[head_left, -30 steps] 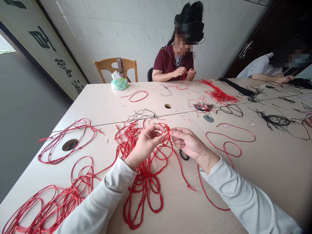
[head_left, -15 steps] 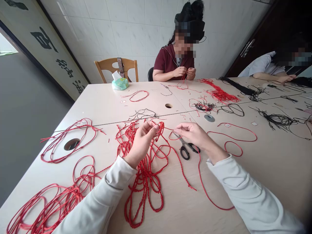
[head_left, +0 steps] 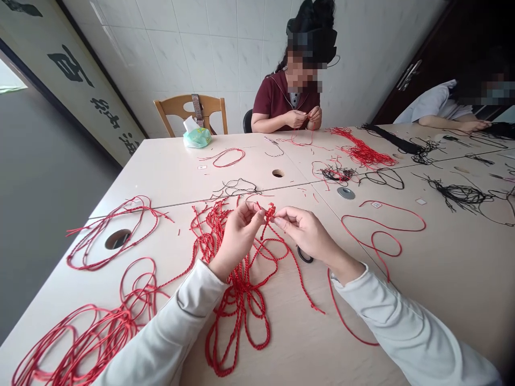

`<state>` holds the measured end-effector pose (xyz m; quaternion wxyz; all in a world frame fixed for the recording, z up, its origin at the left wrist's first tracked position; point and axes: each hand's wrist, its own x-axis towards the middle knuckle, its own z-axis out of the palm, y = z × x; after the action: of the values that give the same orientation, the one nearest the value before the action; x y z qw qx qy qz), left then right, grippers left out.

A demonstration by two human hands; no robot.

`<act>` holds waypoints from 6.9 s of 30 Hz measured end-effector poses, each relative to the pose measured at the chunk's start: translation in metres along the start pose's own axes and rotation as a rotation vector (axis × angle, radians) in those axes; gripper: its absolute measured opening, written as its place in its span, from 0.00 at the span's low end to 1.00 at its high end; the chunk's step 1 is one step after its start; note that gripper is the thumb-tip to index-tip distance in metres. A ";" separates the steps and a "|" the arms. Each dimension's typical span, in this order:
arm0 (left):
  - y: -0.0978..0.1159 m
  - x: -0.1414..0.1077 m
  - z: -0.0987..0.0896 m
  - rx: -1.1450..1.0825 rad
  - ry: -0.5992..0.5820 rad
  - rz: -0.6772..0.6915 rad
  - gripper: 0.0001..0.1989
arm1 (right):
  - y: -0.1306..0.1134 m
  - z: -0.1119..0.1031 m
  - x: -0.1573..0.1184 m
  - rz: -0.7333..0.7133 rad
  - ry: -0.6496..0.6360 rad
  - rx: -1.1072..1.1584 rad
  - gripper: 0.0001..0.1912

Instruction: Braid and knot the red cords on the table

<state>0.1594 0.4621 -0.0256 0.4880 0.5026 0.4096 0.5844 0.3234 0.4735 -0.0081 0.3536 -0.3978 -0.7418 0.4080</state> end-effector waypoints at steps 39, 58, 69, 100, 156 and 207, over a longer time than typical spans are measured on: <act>0.020 -0.008 0.008 -0.421 -0.356 -0.464 0.13 | -0.005 -0.012 -0.004 0.105 0.132 0.268 0.18; 0.003 -0.006 0.008 -0.130 -0.008 -0.190 0.15 | -0.007 -0.007 -0.005 -0.033 0.142 -0.094 0.12; 0.006 -0.007 0.010 -0.137 -0.056 -0.287 0.15 | -0.007 -0.014 -0.004 -0.011 0.147 -0.216 0.12; 0.011 -0.012 0.016 -0.309 -0.062 -0.285 0.11 | -0.001 0.000 0.000 0.035 0.174 0.397 0.09; 0.018 -0.007 0.011 0.064 0.097 -0.072 0.15 | -0.013 -0.007 -0.011 -0.221 0.443 -0.201 0.10; 0.012 -0.007 0.008 0.196 -0.084 -0.184 0.18 | 0.009 0.011 -0.004 0.103 0.235 0.359 0.07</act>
<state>0.1658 0.4526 -0.0135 0.5048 0.5319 0.4884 0.4729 0.3186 0.4696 -0.0218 0.4815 -0.4106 -0.5896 0.5019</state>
